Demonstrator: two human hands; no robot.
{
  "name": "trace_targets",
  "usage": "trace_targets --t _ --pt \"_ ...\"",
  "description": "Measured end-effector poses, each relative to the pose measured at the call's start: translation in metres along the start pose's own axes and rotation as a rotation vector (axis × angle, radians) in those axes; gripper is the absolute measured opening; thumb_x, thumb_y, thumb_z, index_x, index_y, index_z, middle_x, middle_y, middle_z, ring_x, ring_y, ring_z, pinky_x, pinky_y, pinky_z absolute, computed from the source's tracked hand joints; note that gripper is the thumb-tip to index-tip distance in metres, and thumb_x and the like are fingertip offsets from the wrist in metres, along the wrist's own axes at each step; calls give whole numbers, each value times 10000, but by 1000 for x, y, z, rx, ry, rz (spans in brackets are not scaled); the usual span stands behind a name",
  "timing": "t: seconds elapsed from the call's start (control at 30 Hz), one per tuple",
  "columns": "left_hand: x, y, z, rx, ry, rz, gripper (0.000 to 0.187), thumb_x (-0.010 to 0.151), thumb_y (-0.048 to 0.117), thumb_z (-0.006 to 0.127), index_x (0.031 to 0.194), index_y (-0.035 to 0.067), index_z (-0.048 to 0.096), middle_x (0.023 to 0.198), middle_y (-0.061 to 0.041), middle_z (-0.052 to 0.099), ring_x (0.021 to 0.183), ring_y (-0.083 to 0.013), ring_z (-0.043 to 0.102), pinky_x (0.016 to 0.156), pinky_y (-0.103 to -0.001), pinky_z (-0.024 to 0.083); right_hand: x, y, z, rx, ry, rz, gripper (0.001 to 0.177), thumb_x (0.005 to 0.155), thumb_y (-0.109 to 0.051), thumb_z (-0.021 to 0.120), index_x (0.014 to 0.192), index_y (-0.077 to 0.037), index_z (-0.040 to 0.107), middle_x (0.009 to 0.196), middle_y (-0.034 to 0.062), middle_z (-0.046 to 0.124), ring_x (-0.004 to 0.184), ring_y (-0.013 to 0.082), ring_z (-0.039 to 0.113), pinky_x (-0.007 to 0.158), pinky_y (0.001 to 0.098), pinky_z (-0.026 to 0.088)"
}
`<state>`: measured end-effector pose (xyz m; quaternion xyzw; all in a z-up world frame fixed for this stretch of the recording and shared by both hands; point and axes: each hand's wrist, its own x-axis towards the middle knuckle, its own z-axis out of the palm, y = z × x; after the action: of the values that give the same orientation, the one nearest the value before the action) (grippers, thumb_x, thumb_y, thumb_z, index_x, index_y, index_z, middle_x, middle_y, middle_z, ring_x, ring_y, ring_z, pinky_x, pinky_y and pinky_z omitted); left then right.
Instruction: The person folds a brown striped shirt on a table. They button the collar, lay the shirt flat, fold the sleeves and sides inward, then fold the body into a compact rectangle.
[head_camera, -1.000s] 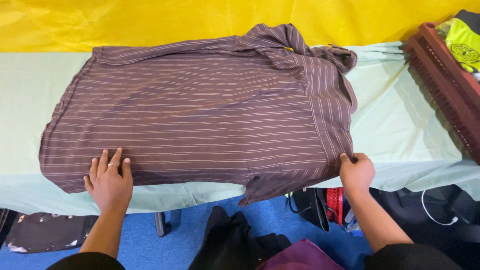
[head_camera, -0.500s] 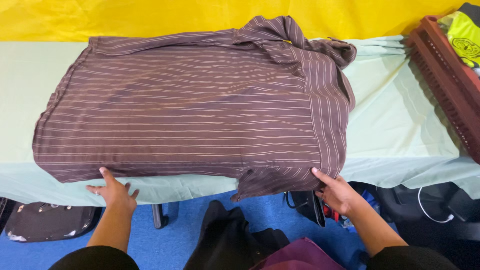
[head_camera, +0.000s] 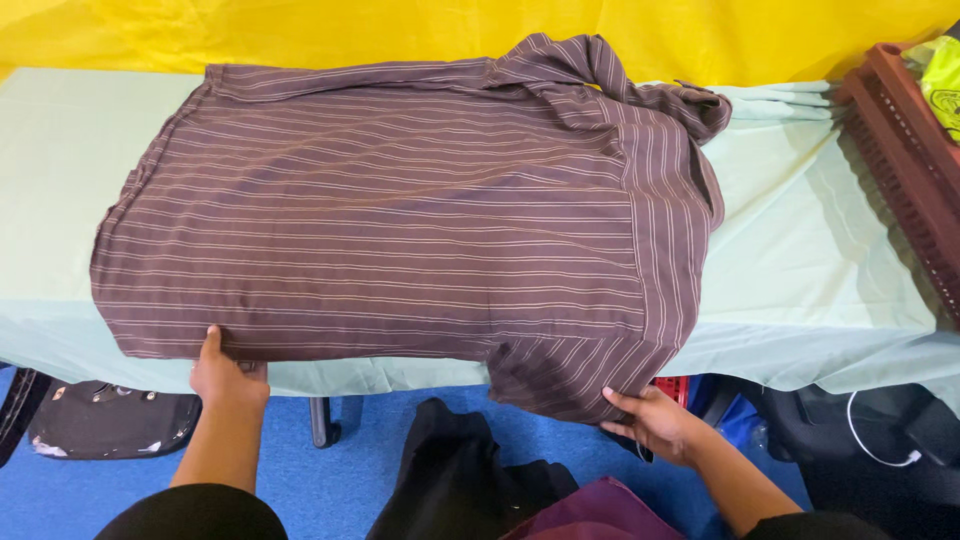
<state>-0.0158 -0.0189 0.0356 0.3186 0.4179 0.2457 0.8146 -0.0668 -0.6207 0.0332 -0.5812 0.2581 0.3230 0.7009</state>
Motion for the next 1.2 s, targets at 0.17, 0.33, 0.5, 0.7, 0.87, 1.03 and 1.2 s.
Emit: trace_targets --t 0.17,0.33,0.5,0.7,0.87,1.03,1.2 --pt "-33 29 26 35 19 428 476 984 110 590 1427 168 424 1383 -49 607 1165 -213 683 942 -378 592 -31 -17 -2 -217 25 -43 424 930 -270 689 1264 -10 677 1167 104 777 1065 230 699 932 437 526" --pt "-13 67 65 -181 -144 672 426 986 25 519 1396 91 424 1385 -147 607 1166 -262 679 1003 -422 630 -88 -80 7 12 56 -160 393 912 -258 685 1181 29 690 1054 163 786 880 240 757 799 412 610" --pt "13 91 119 -191 -99 701 300 994 39 513 1269 4 398 1271 -192 589 1046 -271 638 917 -459 615 -106 -153 29 76 168 -398 392 956 -273 647 1197 36 665 1025 174 753 806 243 743 705 417 614" --pt "40 112 191 -87 63 750 369 986 87 498 1352 45 507 1302 -162 634 1009 -251 705 871 -408 624 -72 -229 47 242 -6 -588 360 1056 -272 561 1267 8 643 1101 150 746 890 236 747 804 398 622" --pt "35 121 239 35 9 483 526 944 134 390 1464 138 307 1339 -80 589 900 -224 698 624 -367 521 -14 -287 37 314 -48 -530 359 1103 -301 479 1271 -25 634 1101 131 760 906 243 760 847 421 628" --pt "59 107 283 35 -109 391 501 986 125 425 1477 127 328 1367 -114 534 958 -252 708 726 -382 684 76 -334 20 306 33 -512 311 1112 -273 475 1257 -63 652 1105 95 767 902 224 764 877 433 625" --pt "114 72 296 241 -198 149 497 1034 216 523 1476 98 328 1304 -162 595 941 -297 724 794 -403 646 152 -353 25 286 189 -394 285 1078 -279 479 1181 -71 644 1107 90 756 945 234 748 883 448 620"
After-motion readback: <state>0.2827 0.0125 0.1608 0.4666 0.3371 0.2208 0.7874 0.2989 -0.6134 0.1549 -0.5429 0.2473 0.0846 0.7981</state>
